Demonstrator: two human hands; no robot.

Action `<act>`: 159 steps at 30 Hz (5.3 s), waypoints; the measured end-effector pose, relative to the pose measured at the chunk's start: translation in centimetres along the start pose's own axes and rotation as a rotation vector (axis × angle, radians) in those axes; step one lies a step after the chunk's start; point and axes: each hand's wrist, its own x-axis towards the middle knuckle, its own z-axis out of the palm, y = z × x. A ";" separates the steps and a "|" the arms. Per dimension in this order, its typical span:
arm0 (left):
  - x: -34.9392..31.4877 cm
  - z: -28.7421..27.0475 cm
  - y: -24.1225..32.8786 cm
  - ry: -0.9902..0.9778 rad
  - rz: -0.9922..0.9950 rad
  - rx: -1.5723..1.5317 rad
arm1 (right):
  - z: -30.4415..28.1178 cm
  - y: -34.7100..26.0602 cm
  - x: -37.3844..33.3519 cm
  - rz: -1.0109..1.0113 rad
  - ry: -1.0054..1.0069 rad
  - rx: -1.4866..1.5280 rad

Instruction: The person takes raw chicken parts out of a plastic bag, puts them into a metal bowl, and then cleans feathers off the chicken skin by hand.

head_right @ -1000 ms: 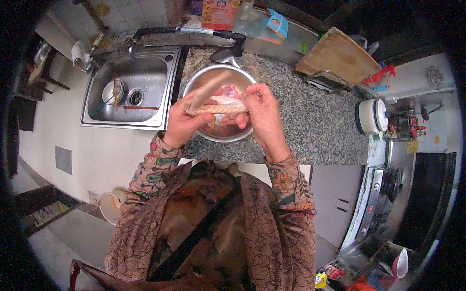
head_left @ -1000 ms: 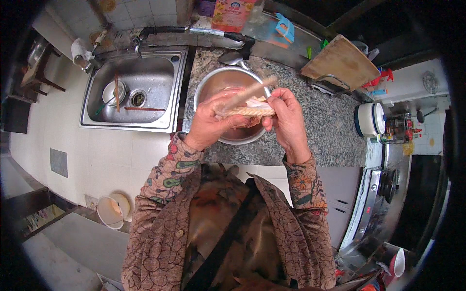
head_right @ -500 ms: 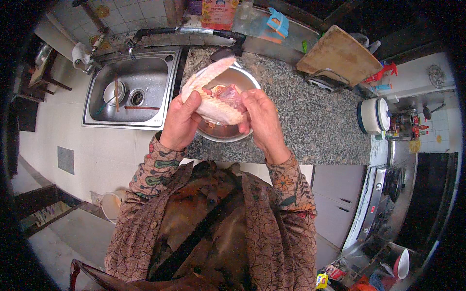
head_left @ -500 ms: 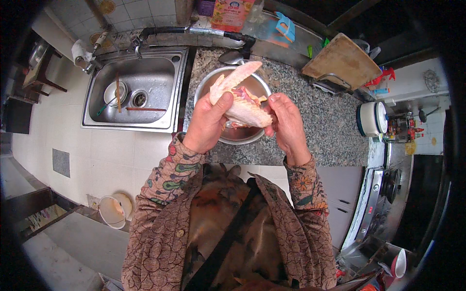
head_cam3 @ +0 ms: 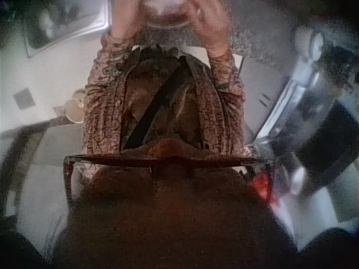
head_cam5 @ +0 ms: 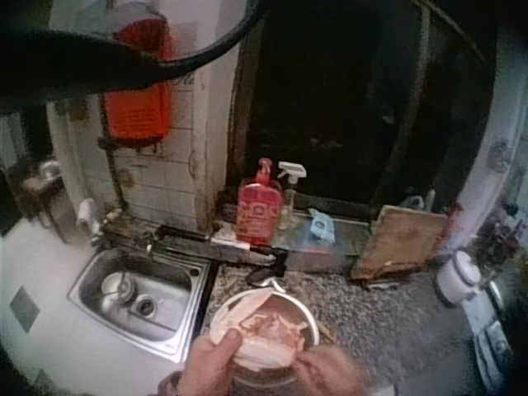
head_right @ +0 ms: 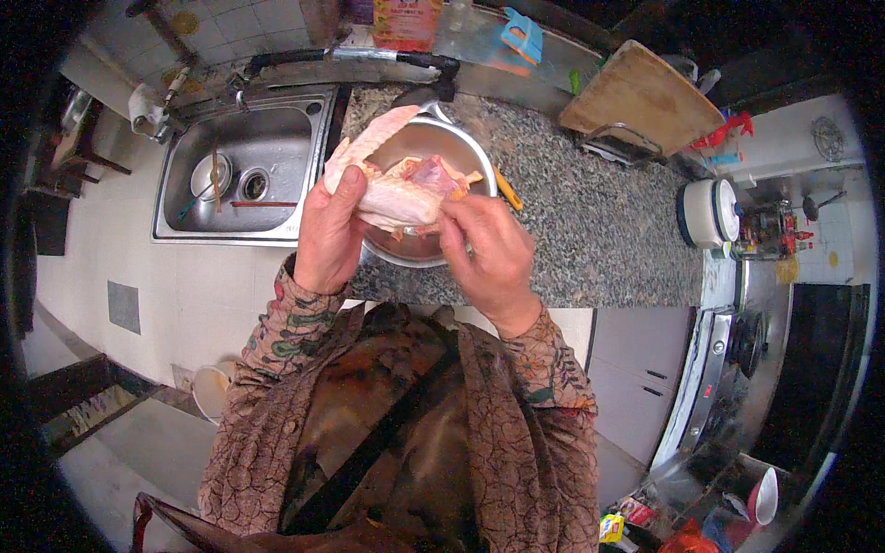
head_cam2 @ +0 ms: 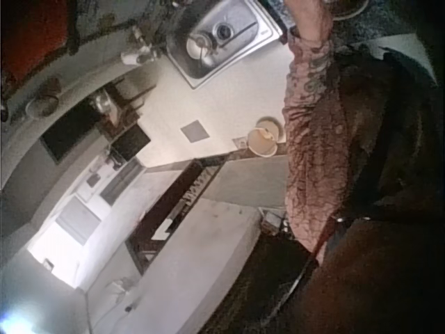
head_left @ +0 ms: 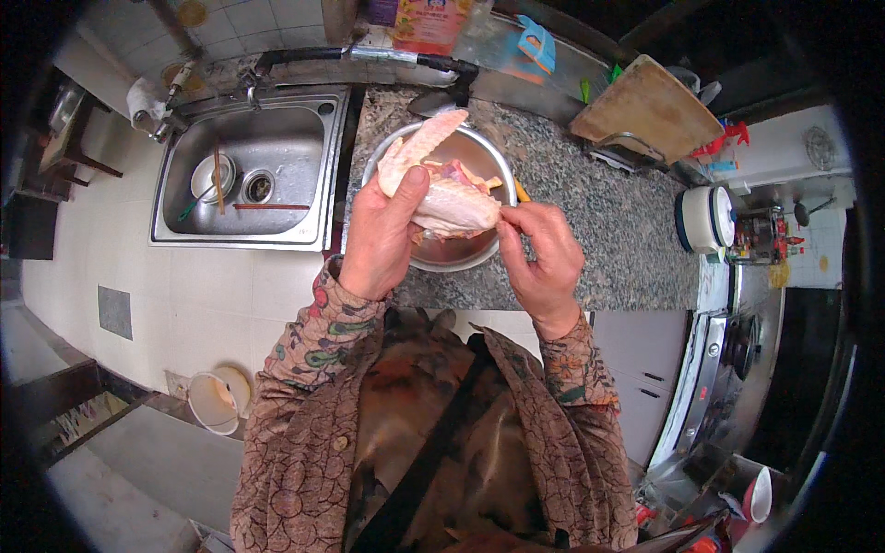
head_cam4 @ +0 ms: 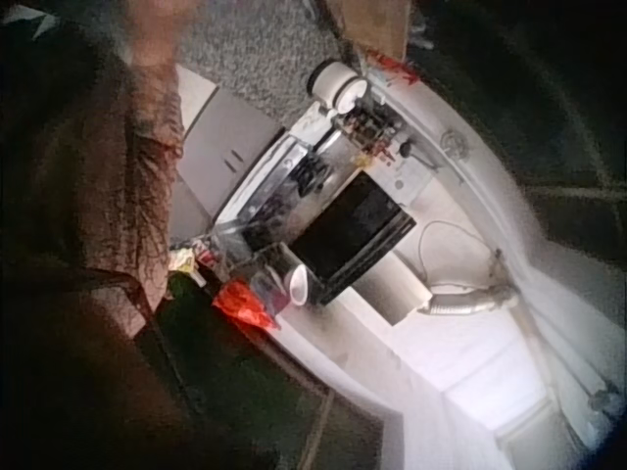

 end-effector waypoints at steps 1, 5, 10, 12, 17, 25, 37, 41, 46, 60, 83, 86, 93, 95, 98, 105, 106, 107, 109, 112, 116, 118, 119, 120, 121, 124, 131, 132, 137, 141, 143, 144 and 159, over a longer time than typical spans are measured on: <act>-0.1 0.0 0.0 -0.006 0.005 0.003 | 0.1 0.0 0.0 -0.016 0.003 -0.026; -0.3 0.0 0.0 -0.005 0.016 0.013 | 0.0 0.0 0.0 -0.104 0.001 -0.138; -0.4 -0.3 -0.1 0.001 0.030 0.023 | 0.3 0.2 0.1 -0.183 0.022 -0.200; -0.4 -0.5 -0.1 -0.017 0.020 0.011 | 0.4 0.2 0.2 -0.195 0.015 -0.206; -0.7 -0.9 -0.2 -0.046 -0.007 0.021 | 0.6 0.4 0.1 -0.078 -0.044 -0.156; -1.4 -1.1 0.3 -0.133 -0.058 0.087 | 0.5 0.9 0.2 0.469 -0.059 0.450; -1.9 -1.5 1.2 -0.231 -0.136 0.204 | 0.7 0.0 2.3 0.619 0.010 0.775; -2.1 -1.3 1.5 -0.272 -0.080 0.315 | 0.3 -0.7 3.7 0.201 -0.010 0.376; -2.6 -1.3 2.2 -0.321 -0.033 0.505 | 0.2 -1.8 6.4 -0.230 -0.177 0.005; -2.5 -2.1 3.3 -0.345 0.008 0.595 | 1.8 -2.3 7.0 -0.205 -0.351 -0.040; -1.9 -2.5 4.1 -0.418 -0.034 0.693 | 1.8 -2.1 7.9 -0.441 -0.374 -0.119; -1.7 -2.4 4.1 -0.419 -0.044 0.700 | 1.7 -1.3 7.6 -0.311 -0.329 -0.004; -1.5 -3.1 3.0 -0.461 -0.017 0.768 | 1.4 -2.1 8.0 -0.393 -0.412 -0.010; -1.4 -3.2 2.9 -0.487 0.014 0.781 | 1.3 -2.2 7.8 -0.398 -0.428 -0.010; -1.4 -3.2 3.0 -0.518 0.015 0.826 | 1.0 -2.4 8.0 -0.406 -0.478 -0.011; -1.2 -3.4 2.6 -0.549 0.025 0.890 | 0.9 -2.2 8.0 -0.419 -0.577 -0.002; -1.3 -3.3 2.6 -0.550 0.019 0.894 | 1.0 -2.0 7.9 -0.413 -0.583 0.003; -1.3 -3.2 2.7 -0.547 0.004 0.917 | 1.0 -1.9 7.8 -0.408 -0.590 0.008; -1.5 -2.8 2.9 -0.546 -0.023 0.957 | 0.8 -1.4 7.6 -0.376 -0.592 0.048; -1.6 -2.1 2.9 -0.470 -0.017 0.937 | 0.3 -0.2 7.2 -0.279 -0.585 0.174; -1.8 -1.6 2.6 -0.401 -0.007 0.829 | -0.1 1.1 6.1 -0.064 -0.518 0.379; -2.0 -1.3 2.5 -0.411 -0.014 0.858 | -0.2 1.2 5.7 -0.011 -0.493 0.403; -2.2 -1.1 2.5 -0.415 -0.027 0.866 | -0.2 1.3 5.6 0.015 -0.480 0.414; -2.3 -0.8 2.6 -0.422 -0.035 0.872 | -0.3 1.3 5.6 -0.022 -0.486 0.406; -2.4 -0.6 2.6 -0.429 -0.043 0.878 | -0.5 1.2 5.6 -0.060 -0.492 0.399; -2.5 -0.3 2.1 -0.455 0.022 0.891 | -0.8 1.0 5.9 -0.183 -0.518 0.335; -2.7 0.3 1.7 -0.456 -0.060 0.955 | -1.5 1.4 5.8 -0.268 -0.591 0.254; -2.8 0.3 1.8 -0.454 -0.054 0.967 | -1.5 1.5 5.7 -0.246 -0.596 0.278; -3.0 0.5 2.0 -0.443 -0.056 0.942 | -1.5 1.9 5.1 -0.054 -0.611 0.447; -3.4 0.3 2.2 -0.439 -0.009 0.971 | -1.4 1.6 5.2 -0.117 -0.600 0.486; -3.9 0.2 2.3 -0.425 -0.021 0.950 | -1.2 1.1 5.2 -0.178 -0.615 0.516; -4.1 0.0 2.3 -0.411 -0.031 0.918 | -1.1 1.0 5.2 -0.179 -0.618 0.510; -5.1 -6.0 8.8 -0.484 0.129 1.074 | 4.0 -6.3 7.9 -0.426 -0.670 0.310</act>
